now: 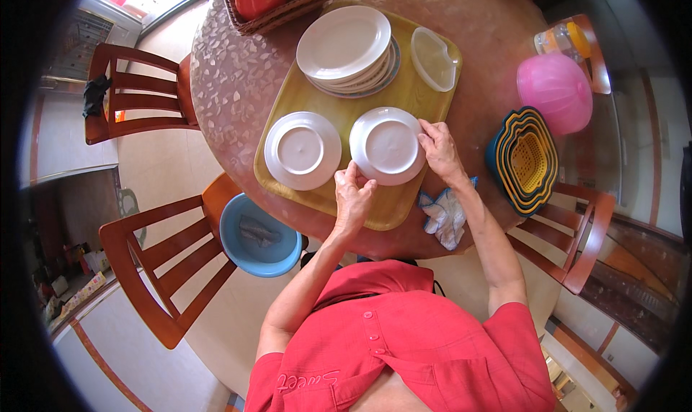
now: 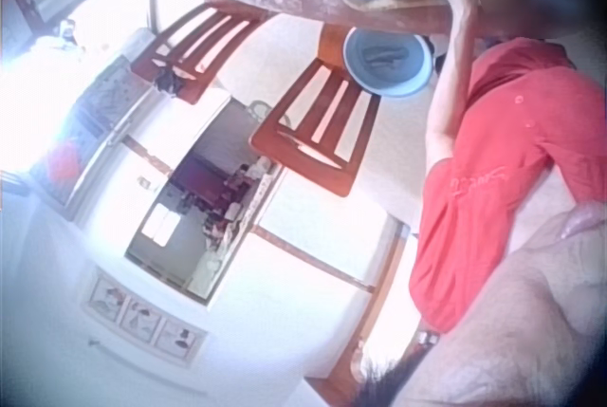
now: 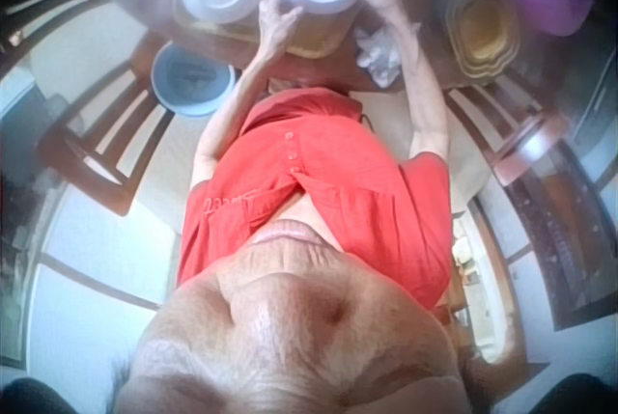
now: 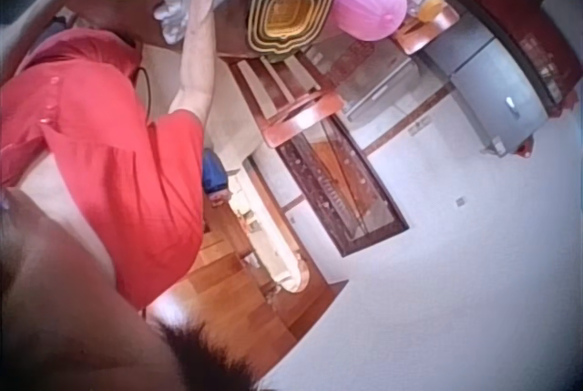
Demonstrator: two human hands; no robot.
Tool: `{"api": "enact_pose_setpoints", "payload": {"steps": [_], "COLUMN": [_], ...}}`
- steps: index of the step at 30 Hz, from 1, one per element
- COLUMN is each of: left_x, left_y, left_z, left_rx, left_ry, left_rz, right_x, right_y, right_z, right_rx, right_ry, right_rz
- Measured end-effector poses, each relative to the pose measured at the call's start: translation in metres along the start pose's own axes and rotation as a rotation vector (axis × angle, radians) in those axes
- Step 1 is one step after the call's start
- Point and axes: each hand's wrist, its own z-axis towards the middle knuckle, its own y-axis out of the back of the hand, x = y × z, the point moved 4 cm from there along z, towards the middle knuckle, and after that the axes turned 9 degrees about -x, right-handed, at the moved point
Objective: The person washes and dries a series of white plates and bowls using a blue and white cloth. They scrub each item in a blue basin filled with water, wipe it dry, and place it on a yellow tray on the table.
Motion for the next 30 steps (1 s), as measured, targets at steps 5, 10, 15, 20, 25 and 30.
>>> {"api": "enact_pose_setpoints", "payload": {"steps": [5,10,15,20,25,30], "left_x": [-0.006,-0.015,-0.021,-0.012,-0.01,-0.014], "left_y": [-0.001,-0.002,-0.004,-0.004,-0.004,-0.002], "left_z": [-0.001,-0.003,-0.004,-0.001,0.002,-0.001], "left_rx": [0.001,-0.005,-0.03,0.01,0.047,0.055], "left_ry": [-0.004,-0.095,-0.12,-0.046,-0.039,0.09], "left_rz": [0.075,0.211,0.271,0.184,0.254,0.078], "right_x": [-0.011,-0.011,-0.011,-0.016,-0.017,-0.015], "right_y": [-0.004,-0.004,-0.004,-0.008,-0.012,-0.009], "right_z": [-0.002,-0.001,-0.001,0.0,0.0,0.002], "right_rx": [-0.02,-0.032,-0.076,-0.092,-0.14,-0.112], "right_ry": [0.004,0.008,-0.013,-0.062,-0.027,-0.043], "right_rz": [0.02,0.03,0.081,0.179,0.17,0.171]}}
